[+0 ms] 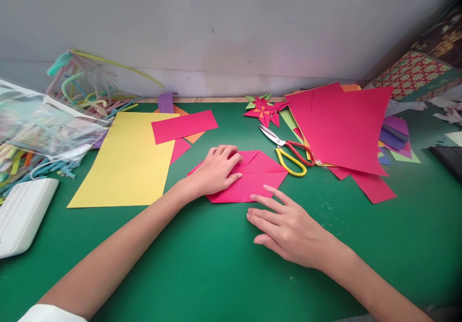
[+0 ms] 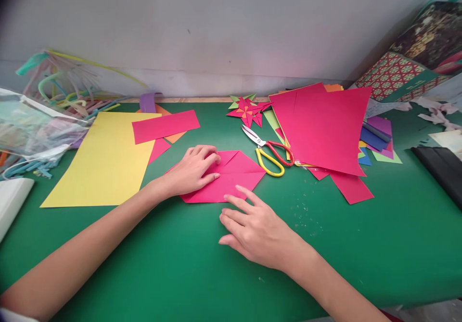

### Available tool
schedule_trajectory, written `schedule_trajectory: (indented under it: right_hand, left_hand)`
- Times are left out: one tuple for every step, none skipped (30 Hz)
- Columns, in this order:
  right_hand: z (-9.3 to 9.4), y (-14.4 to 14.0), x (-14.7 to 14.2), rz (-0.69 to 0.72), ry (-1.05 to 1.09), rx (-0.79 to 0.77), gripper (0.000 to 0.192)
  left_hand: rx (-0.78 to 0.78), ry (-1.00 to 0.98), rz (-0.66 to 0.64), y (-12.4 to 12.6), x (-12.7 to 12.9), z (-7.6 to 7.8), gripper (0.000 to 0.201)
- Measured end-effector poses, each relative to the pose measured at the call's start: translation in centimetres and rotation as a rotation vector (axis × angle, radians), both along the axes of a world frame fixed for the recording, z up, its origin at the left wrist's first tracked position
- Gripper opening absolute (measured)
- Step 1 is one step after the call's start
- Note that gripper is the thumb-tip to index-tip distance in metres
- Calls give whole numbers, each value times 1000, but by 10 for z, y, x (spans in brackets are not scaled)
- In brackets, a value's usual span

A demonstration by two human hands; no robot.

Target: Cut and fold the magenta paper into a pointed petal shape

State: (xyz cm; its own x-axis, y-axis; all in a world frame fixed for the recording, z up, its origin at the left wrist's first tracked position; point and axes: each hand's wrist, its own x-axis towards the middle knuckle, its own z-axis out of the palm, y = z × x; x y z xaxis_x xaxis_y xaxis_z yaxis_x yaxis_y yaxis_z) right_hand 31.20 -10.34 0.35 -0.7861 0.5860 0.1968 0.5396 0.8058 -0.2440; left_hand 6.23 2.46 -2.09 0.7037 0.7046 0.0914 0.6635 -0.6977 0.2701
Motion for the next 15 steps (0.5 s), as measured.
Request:
schedule_trajectory:
  right_hand:
    - [2,3,-6,2,44,22,41]
    - [3,7,-13,-6,45,29,43]
    - [2,11,-20,-14,33,38,46]
    - [0,15,-28,-1,19,53,50]
    - [-5,18,-34,11,5,69,55]
    - [-10,20,-40,17,-8,80,59]
    - [-16,21,-45,24,-20,81,63]
    - [-22,21,-48,27,-26,76,66]
    - [-28,21,-50,28,-23,66,69]
    - [-32,19,-51,26,-21,50,71]
    - [-35,17,-51,34,-16,34,74]
    - [-37,15,-51,42,-11,18,77]
    - [-38,12,-51,50,-6,5,80]
    - [-37,10,-52,60,-2,-7,82]
    - [-36,8,-52,74,1,-20,83]
  left_hand:
    - [-3,-4,3,0,0,0,30]
    - [-4,-8,4,0,0,0,30]
    - [-4,-10,6,-1,0,0,30]
    - [-3,-10,9,-1,0,-1,30]
    - [-1,-9,12,-1,1,-1,30]
    - [0,-7,13,-1,1,-1,30]
    - [0,-4,16,-1,1,-1,29]
    - [1,-3,18,-1,1,-1,29]
    - [2,-3,18,-1,2,-1,29]
    - [3,-3,18,-1,2,-1,29]
    - [5,-4,17,-1,2,-1,29]
    - [8,-5,15,-1,2,-1,29]
    - [12,-6,15,-1,2,0,30]
    - [15,-6,15,-1,2,0,30]
    - [17,-5,17,-2,2,0,30]
